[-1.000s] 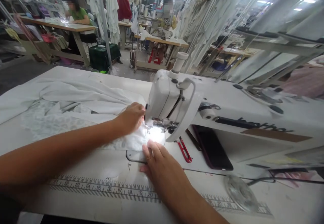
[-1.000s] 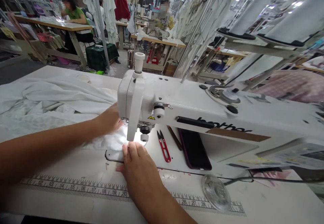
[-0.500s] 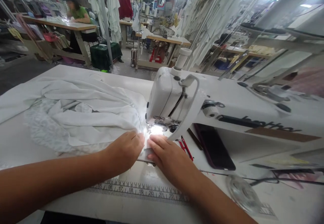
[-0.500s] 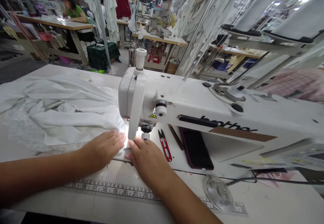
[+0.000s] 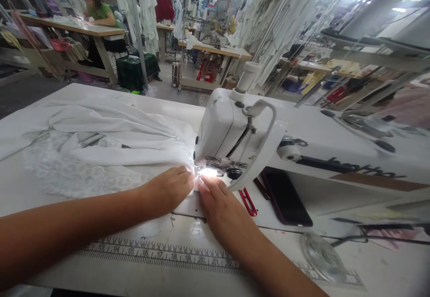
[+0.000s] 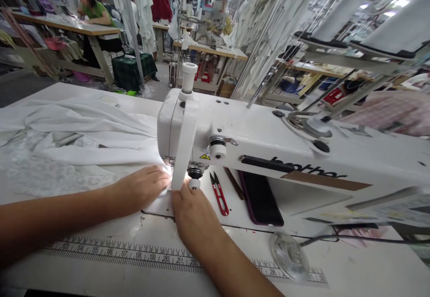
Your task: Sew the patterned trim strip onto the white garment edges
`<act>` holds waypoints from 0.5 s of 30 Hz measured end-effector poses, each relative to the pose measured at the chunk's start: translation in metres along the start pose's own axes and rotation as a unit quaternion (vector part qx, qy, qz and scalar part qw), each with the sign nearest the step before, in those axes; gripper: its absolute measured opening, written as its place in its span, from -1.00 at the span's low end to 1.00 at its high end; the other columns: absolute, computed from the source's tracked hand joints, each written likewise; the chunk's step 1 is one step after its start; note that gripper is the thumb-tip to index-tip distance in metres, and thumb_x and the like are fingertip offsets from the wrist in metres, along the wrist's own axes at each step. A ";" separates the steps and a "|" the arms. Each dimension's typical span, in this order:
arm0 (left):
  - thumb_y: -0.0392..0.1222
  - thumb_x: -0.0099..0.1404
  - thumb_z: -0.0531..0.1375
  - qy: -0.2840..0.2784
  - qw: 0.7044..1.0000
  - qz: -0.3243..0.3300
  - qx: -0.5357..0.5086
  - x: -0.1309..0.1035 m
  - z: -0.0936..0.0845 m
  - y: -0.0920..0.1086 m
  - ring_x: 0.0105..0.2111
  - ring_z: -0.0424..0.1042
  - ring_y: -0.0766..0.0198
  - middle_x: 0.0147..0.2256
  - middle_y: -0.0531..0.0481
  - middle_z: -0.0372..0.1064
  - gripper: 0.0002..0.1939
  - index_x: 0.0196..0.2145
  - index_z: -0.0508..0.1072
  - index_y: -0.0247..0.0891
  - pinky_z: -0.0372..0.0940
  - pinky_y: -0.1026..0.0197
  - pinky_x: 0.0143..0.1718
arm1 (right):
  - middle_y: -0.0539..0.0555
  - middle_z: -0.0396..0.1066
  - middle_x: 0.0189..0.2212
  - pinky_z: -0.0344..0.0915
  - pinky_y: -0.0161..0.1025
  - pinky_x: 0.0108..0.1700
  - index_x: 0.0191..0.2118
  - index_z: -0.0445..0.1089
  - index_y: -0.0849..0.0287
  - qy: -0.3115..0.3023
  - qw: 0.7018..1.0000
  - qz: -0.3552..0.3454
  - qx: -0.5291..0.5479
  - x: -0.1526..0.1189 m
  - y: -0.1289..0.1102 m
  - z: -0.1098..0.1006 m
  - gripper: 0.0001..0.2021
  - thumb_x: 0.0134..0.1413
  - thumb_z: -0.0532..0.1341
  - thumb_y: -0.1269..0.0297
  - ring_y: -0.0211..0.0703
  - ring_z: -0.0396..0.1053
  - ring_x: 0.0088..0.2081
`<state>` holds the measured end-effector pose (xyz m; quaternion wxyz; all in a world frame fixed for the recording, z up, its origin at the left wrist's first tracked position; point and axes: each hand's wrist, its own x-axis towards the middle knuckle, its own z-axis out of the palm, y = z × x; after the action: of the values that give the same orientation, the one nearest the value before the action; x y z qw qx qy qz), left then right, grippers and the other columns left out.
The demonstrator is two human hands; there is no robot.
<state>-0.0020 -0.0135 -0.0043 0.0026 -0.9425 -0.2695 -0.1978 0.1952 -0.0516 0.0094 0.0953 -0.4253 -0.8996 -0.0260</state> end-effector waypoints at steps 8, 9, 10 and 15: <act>-0.02 0.35 0.13 0.000 1.000 -0.025 0.006 0.005 -0.004 0.007 -0.34 0.27 0.17 -0.38 -0.11 0.32 -0.68 -0.30 0.37 -0.41 0.32 0.10 -0.28 | 0.17 0.46 -0.21 0.21 -0.25 -0.44 -0.23 0.47 0.22 0.026 0.997 0.051 -0.057 0.011 0.002 -0.005 -0.74 0.12 0.06 0.56 -0.13 0.35 -0.39; -0.09 0.39 0.08 0.000 0.999 -0.023 0.025 0.007 -0.003 0.006 -0.35 0.26 0.18 -0.39 -0.10 0.32 -0.73 -0.30 0.37 -0.40 0.31 0.12 -0.29 | 0.17 0.46 -0.18 0.19 -0.26 -0.47 -0.20 0.46 0.22 0.030 0.996 0.059 -0.053 0.011 0.003 -0.005 -0.73 0.13 0.05 0.56 -0.14 0.36 -0.40; -0.20 0.41 0.03 -0.004 0.999 -0.019 0.044 0.009 -0.001 0.003 -0.37 0.25 0.20 -0.40 -0.09 0.31 -0.77 -0.31 0.37 -0.39 0.29 0.13 -0.31 | 0.18 0.45 -0.15 0.18 -0.27 -0.49 -0.17 0.45 0.22 0.032 0.996 0.066 -0.046 0.011 0.003 -0.004 -0.72 0.15 0.03 0.56 -0.14 0.37 -0.39; -0.52 0.33 -0.11 -0.048 0.995 0.015 0.086 0.017 0.000 -0.007 -0.38 0.24 0.21 -0.41 -0.13 0.34 -0.68 -0.37 0.40 -0.38 0.28 0.15 -0.29 | 0.20 0.45 -0.31 0.18 -0.26 -0.44 -0.12 0.40 0.30 -0.005 0.995 0.078 -0.059 0.009 0.006 0.001 -0.72 0.16 0.01 0.56 -0.12 0.37 -0.44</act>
<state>0.0077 0.0017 0.0016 0.0739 -0.9509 -0.2716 -0.1286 0.1941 -0.0405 0.0101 0.0672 -0.4995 -0.8609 -0.0696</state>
